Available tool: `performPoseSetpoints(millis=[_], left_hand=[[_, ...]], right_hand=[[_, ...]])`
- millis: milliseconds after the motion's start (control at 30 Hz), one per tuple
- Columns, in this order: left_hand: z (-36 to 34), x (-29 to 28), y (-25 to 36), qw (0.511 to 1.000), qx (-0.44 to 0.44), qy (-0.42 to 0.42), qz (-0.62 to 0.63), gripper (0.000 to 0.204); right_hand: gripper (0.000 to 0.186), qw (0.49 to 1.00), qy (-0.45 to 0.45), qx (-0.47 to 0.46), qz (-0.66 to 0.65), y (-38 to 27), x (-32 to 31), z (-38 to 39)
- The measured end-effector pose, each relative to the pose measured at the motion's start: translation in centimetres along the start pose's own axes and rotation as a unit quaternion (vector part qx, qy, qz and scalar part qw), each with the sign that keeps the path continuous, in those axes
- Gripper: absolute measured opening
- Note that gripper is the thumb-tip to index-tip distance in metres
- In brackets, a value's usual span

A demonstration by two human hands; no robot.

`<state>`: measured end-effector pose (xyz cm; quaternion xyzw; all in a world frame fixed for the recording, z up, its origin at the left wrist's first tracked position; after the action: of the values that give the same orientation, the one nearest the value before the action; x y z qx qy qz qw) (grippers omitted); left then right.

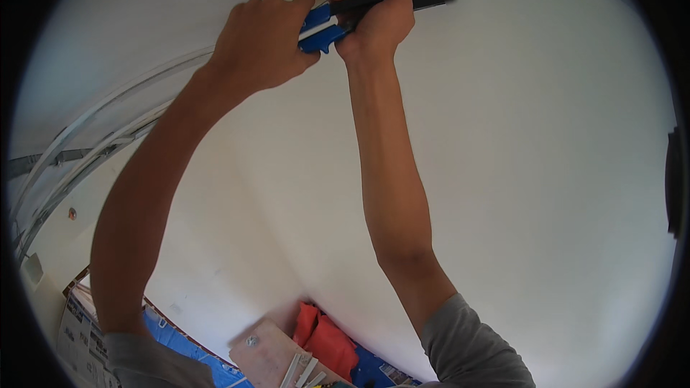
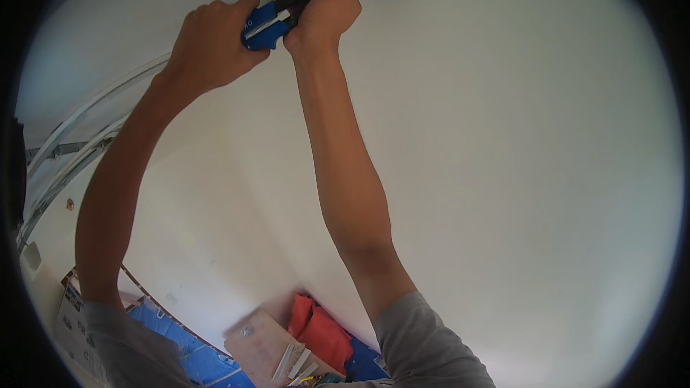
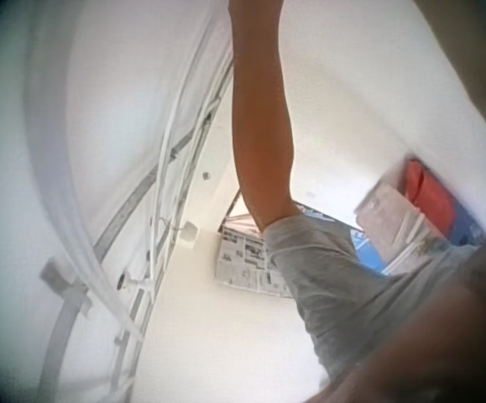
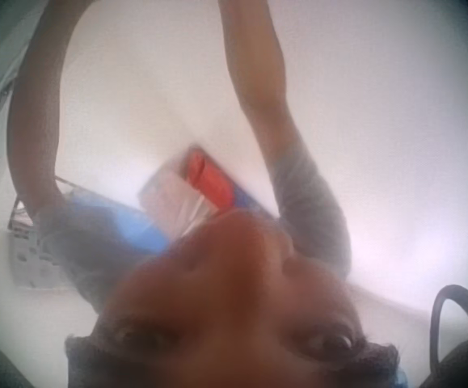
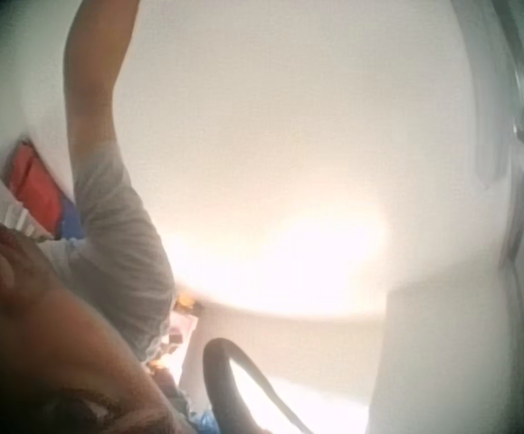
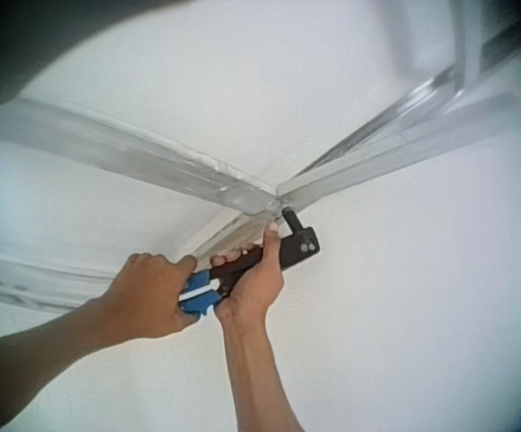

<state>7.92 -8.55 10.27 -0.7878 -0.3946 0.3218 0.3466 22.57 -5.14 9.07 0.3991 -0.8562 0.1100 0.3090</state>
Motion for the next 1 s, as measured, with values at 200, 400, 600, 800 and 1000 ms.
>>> performPoseSetpoints(millis=[200, 400, 600, 800, 1000], left_hand=[[1.0, 1.1, 0.4, 0.991, -0.046, 0.006, 0.126, 0.072], [4.0, 0.7, 0.4, 0.982, -0.093, 0.041, 0.159, 0.035], [20.8, 10.3, 13.5, 0.651, -0.311, -0.161, 0.674, 0.03], [38.7, 17.5, 40.7, 0.431, -0.311, -0.33, 0.78, 0.024], [45.4, 23.7, 61.5, 0.165, -0.371, -0.321, 0.856, 0.029]], right_hand=[[0.071, 0.992, -0.018, 0.021, 0.119, -1.6, -0.7, 2.3], [0.063, 0.969, -0.108, 0.154, 0.157, -0.2, -1.5, 5.3], [0.067, 0.923, -0.054, 0.358, 0.133, 1.7, -16.2, 21.9], [0.066, 0.698, 0.283, 0.482, 0.447, -1.1, -38.1, 51.2], [0.069, 0.627, 0.485, 0.459, 0.401, -8.1, -39.1, 65.0]])
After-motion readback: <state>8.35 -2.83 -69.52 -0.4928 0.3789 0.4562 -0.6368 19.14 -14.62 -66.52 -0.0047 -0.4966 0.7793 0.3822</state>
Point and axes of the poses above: each hand's wrist, its own z-axis away from the middle knuckle, its own x-axis out of the palm, y = z × x, the point moved 9 cm from there along -z, towards the middle knuckle, and after that the axes turned 15 degrees about x, right-handed, at the moved point
